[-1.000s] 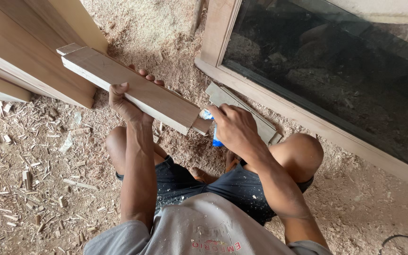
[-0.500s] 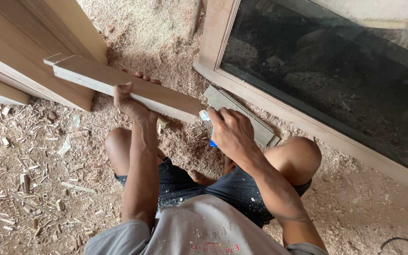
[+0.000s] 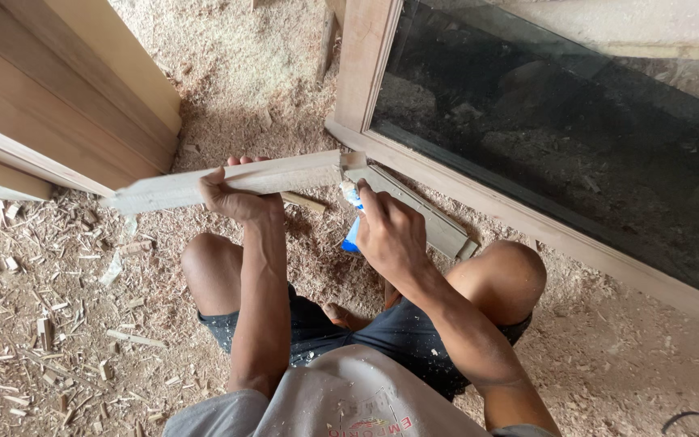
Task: The person sits on the workshop floor and hammers small nails into narrow wood strips using a hammer and a wooden mallet. They then squeeze glue from a blue bottle onto the strips and press the glued pieces onto a wooden frame, fitting them in place by hand.
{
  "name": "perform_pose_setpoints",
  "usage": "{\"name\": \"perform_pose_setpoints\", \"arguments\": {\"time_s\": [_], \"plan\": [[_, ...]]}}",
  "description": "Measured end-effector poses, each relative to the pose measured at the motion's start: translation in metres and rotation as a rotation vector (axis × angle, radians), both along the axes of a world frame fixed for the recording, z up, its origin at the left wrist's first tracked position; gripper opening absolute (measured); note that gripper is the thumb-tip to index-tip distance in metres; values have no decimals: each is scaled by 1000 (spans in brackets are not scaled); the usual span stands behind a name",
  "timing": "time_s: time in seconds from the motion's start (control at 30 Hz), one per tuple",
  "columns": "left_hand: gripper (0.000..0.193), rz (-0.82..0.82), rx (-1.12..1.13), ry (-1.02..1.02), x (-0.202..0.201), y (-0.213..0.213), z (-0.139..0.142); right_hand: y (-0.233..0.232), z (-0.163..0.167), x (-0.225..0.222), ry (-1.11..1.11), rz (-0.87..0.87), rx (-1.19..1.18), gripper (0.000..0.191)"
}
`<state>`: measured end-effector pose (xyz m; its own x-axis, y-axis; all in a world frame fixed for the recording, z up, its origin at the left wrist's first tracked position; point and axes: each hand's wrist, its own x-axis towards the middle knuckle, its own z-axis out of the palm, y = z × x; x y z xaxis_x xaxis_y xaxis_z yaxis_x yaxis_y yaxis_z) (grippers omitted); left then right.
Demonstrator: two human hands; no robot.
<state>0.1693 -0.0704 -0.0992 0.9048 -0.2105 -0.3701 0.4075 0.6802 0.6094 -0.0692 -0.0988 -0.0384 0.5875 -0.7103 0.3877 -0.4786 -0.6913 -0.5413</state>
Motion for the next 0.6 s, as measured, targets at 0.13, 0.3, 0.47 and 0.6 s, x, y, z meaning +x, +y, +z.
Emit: {"name": "perform_pose_setpoints", "arguments": {"time_s": [0.13, 0.3, 0.47, 0.6], "plan": [[48, -58, -169, 65, 8, -1, -13, -12, 2, -9, -74, -23, 8, 35], [65, -98, -225, 462, 6, -2, -14, -27, 4, -7, -158, -27, 106, 27], [78, -120, -230, 645, -21, -11, -15, -38, 15, -7, -194, -78, 296, 16], [77, -141, -247, 623, -34, -16, -17, -45, 18, -9, -210, -79, 157, 24]]}}
